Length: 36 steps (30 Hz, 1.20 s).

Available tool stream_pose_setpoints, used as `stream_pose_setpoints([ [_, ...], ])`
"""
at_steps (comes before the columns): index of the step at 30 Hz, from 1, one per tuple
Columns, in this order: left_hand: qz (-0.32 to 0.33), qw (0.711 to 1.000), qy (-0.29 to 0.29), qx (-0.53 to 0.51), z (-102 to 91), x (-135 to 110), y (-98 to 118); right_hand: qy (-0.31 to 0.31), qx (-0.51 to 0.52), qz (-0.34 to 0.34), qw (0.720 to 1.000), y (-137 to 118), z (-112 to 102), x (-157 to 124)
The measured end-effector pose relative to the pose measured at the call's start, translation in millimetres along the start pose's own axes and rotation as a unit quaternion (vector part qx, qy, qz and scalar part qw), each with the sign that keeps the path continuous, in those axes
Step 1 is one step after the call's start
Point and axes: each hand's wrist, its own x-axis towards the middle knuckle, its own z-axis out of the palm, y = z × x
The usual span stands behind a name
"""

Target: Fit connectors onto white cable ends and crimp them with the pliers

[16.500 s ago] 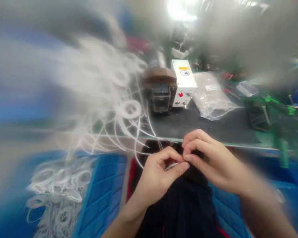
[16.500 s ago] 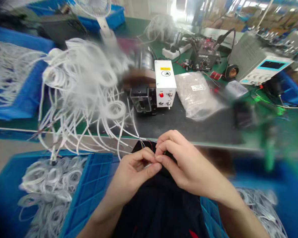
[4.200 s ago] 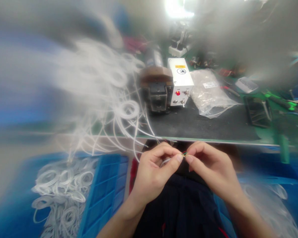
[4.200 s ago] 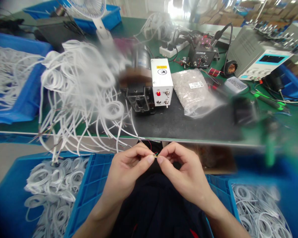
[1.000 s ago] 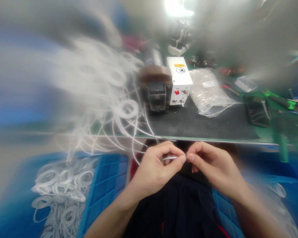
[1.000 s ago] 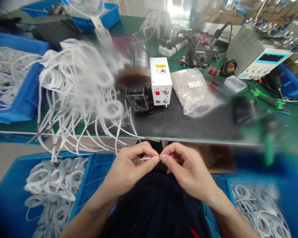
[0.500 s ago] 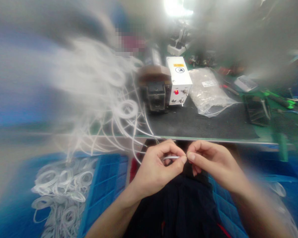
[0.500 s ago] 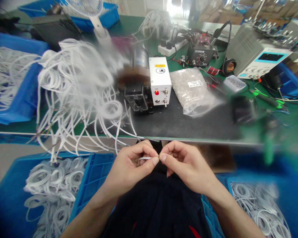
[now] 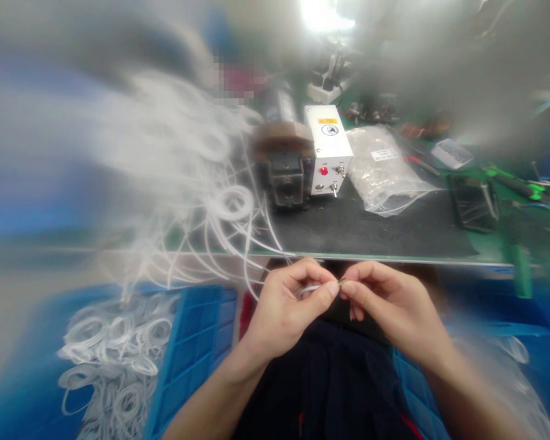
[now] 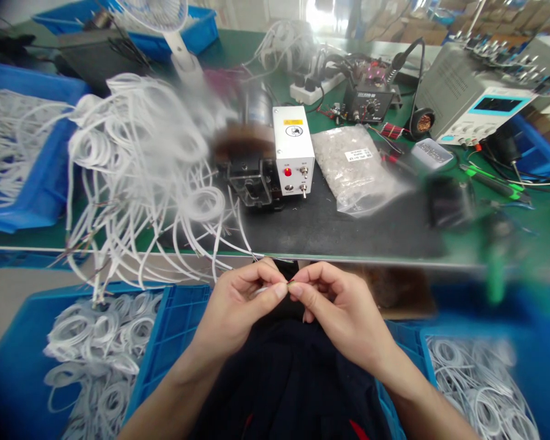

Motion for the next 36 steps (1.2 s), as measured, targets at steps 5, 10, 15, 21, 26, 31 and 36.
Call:
stream_pose_setpoints([
  [5, -0.003, 1.000, 0.011, -0.009, -0.2, -1, 1, 0.009, 0.022, 0.009, 1.000, 2, 3, -2],
  [10, -0.007, 1.000, 0.019, -0.020, 1.3, -2, -2, 0.019, -0.022, -0.012, 1.000, 2, 9, -5],
  [15, -0.004, 1.000, 0.027, -0.010, 2.1, -5, -4, 0.028, -0.091, -0.047, 0.994, 1, 11, -7],
  [21, -0.018, 0.997, -0.018, 0.076, -4.6, -4, 8, -0.006, -0.073, -0.013, 0.997, 1, 5, -2],
  [26, -0.016, 0.992, -0.016, 0.127, -2.5, -4, 14, -0.064, -0.046, 0.032, 0.996, 1, -5, 1],
  [31, 0.025, 0.981, -0.009, 0.193, 3.0, -5, 14, -0.050, -0.085, -0.023, 0.995, -2, -7, 1],
  [36, 0.069, 0.968, 0.034, 0.239, 6.6, -6, 17, 0.000, -0.126, -0.060, 0.990, -1, 1, -3],
])
